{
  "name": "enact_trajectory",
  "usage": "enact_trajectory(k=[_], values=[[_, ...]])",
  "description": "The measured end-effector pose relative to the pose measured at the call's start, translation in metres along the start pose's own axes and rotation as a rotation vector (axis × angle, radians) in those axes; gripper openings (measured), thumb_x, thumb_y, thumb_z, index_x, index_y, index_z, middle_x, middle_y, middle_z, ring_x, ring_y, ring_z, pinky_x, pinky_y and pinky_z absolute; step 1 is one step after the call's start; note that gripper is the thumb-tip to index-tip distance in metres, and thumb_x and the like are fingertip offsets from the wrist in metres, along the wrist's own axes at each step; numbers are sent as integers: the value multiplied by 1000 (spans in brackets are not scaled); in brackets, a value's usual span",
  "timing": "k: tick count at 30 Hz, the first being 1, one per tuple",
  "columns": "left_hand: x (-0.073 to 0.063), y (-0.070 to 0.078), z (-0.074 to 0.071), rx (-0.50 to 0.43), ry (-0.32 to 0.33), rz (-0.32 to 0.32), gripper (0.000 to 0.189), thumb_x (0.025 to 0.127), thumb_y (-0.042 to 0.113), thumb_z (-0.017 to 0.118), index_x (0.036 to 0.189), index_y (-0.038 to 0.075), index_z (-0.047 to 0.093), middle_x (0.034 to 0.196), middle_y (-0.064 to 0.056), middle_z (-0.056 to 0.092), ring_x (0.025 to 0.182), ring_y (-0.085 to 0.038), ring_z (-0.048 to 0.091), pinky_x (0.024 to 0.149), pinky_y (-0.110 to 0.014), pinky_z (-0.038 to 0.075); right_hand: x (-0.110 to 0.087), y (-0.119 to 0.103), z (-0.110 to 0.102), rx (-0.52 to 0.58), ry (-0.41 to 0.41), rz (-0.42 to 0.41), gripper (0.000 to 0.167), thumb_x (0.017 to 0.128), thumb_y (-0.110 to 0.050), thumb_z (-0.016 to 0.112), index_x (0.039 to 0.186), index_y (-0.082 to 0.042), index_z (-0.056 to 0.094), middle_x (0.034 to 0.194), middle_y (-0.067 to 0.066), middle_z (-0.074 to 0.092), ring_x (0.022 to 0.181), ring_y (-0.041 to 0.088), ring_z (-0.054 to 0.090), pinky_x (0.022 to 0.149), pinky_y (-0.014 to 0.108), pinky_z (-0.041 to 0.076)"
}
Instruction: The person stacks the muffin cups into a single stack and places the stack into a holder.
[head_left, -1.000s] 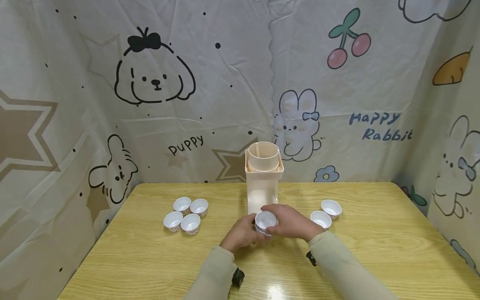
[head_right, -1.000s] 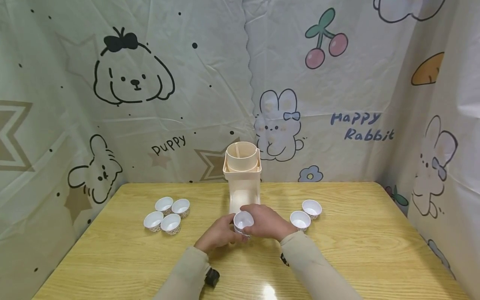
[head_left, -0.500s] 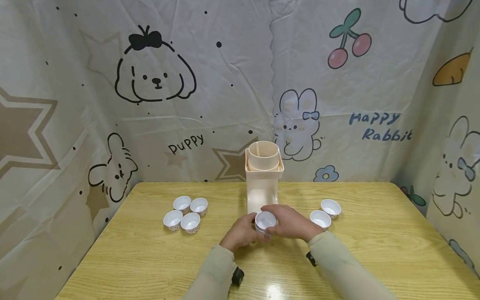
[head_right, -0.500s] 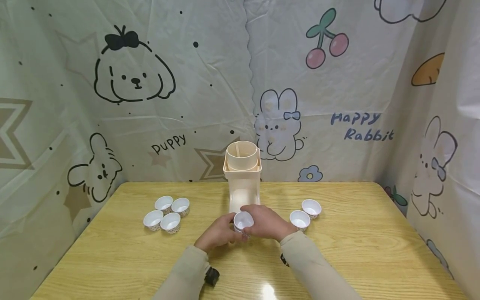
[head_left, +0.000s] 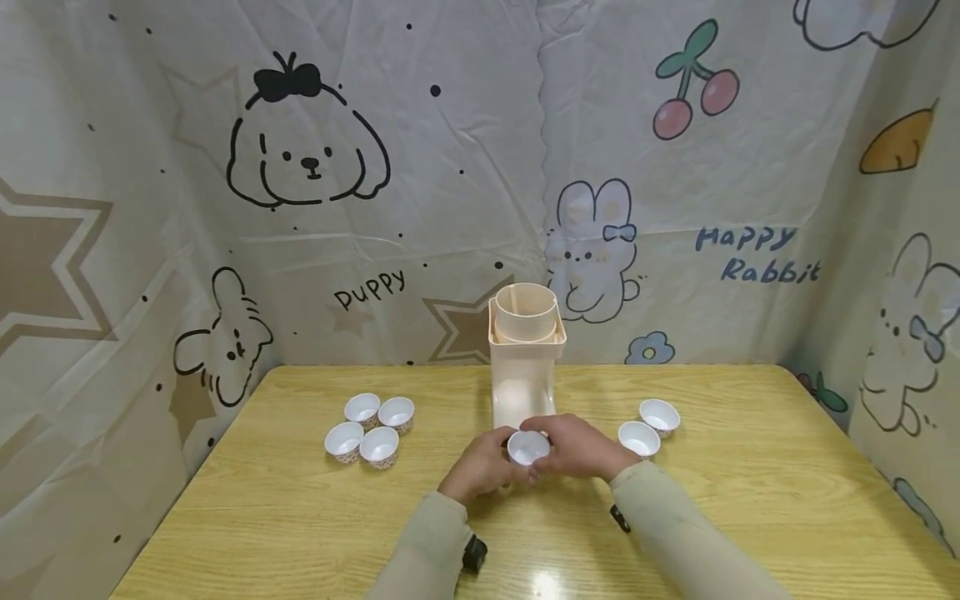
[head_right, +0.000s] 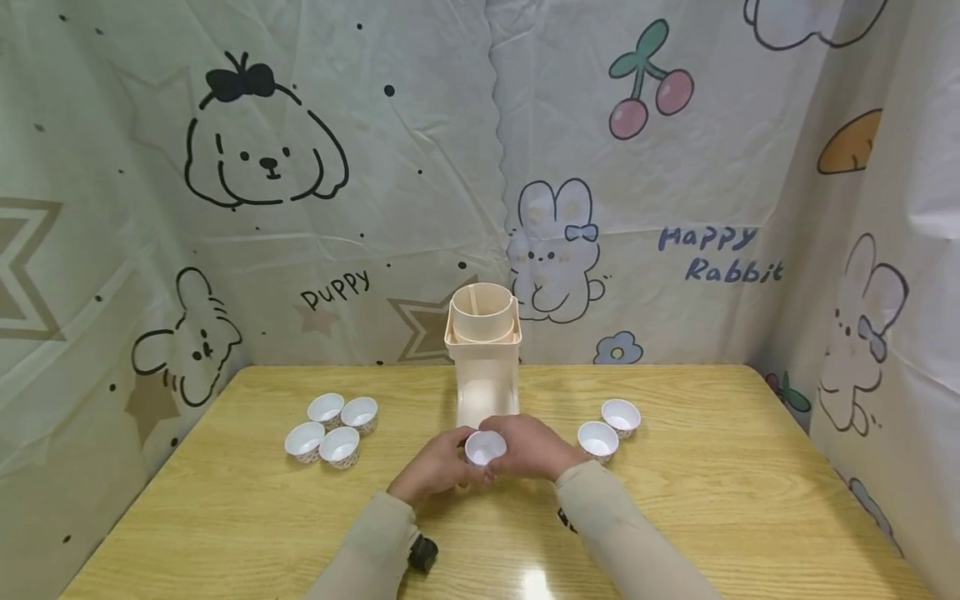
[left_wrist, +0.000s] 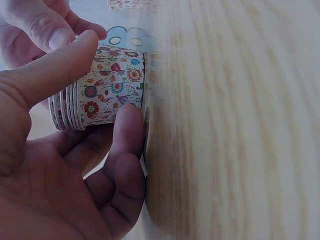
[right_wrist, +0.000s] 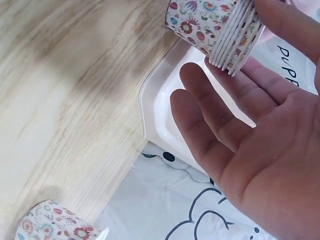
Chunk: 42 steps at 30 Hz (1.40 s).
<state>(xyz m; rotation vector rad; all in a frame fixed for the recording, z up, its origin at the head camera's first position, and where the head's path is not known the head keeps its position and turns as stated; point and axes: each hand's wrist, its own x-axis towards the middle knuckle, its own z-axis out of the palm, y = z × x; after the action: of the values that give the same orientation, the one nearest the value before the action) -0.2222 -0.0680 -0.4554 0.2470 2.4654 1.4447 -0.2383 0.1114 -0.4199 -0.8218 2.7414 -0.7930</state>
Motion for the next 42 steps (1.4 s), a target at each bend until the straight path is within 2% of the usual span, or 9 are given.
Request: enact_trajectory(k=[7,13,16,23,29,33,36,39,42], values=[[0,1,-1,15,-1,16,52,72,12,87,118,8,64,105,-8,67,81,-19,56,67,-29,44,-2,-3,0,-3,3,19,62,69,-16,88,126,-9,65,116,10,72,100,23,65,84,41,51],[1,-1,-1,-5,-12,6,53,72,12,87,119,7,64,108,-9,67,83,-19,57,67,-29,45,-9,-1,-8,2,-28,32,68,78,-13,82,138,-1,53,133,20,62,114,36,64,95,51,51],[2,-3,-3,-10,-19,-5,52,73,12,87,120,7,64,110,-9,67,87,-21,57,70,-31,46,-13,1,-17,-5,-29,39,65,81,-12,78,139,0,52,138,22,58,113,40,64,94,51,53],[2,-2,-7,18,-38,27,54,73,11,87,121,6,63,111,-8,68,99,-22,58,90,-42,47,-27,12,-44,-75,-5,52,58,88,-20,73,138,0,53,139,21,57,112,39,63,94,49,52],[1,1,-6,24,-71,91,60,73,11,86,125,2,58,113,-11,66,100,-21,59,92,-42,47,-46,37,-70,-99,15,66,55,92,-24,68,138,3,52,139,24,56,111,38,63,94,50,53],[0,2,-2,3,-73,123,60,74,12,85,128,6,59,114,-11,67,99,-22,59,90,-41,47,-61,61,-88,-74,71,120,52,94,-24,65,137,3,53,135,26,58,109,35,64,90,49,54],[-1,2,-1,-5,-50,107,58,75,12,85,127,9,62,112,-10,68,98,-22,59,87,-40,47,-69,76,-98,-111,141,141,48,94,-21,64,134,5,55,131,27,61,109,38,63,90,52,53],[-2,2,0,-2,-32,72,57,75,14,86,127,12,63,111,-8,68,97,-21,58,86,-39,46,-73,88,-102,-182,191,126,44,93,-16,64,130,7,58,127,29,62,110,44,61,92,56,50],[-3,3,-1,-2,-30,54,57,76,14,85,128,13,62,111,-8,68,97,-21,58,85,-39,46,-73,99,-102,-224,185,132,45,89,-12,68,128,7,58,129,30,60,116,49,57,96,60,46]])
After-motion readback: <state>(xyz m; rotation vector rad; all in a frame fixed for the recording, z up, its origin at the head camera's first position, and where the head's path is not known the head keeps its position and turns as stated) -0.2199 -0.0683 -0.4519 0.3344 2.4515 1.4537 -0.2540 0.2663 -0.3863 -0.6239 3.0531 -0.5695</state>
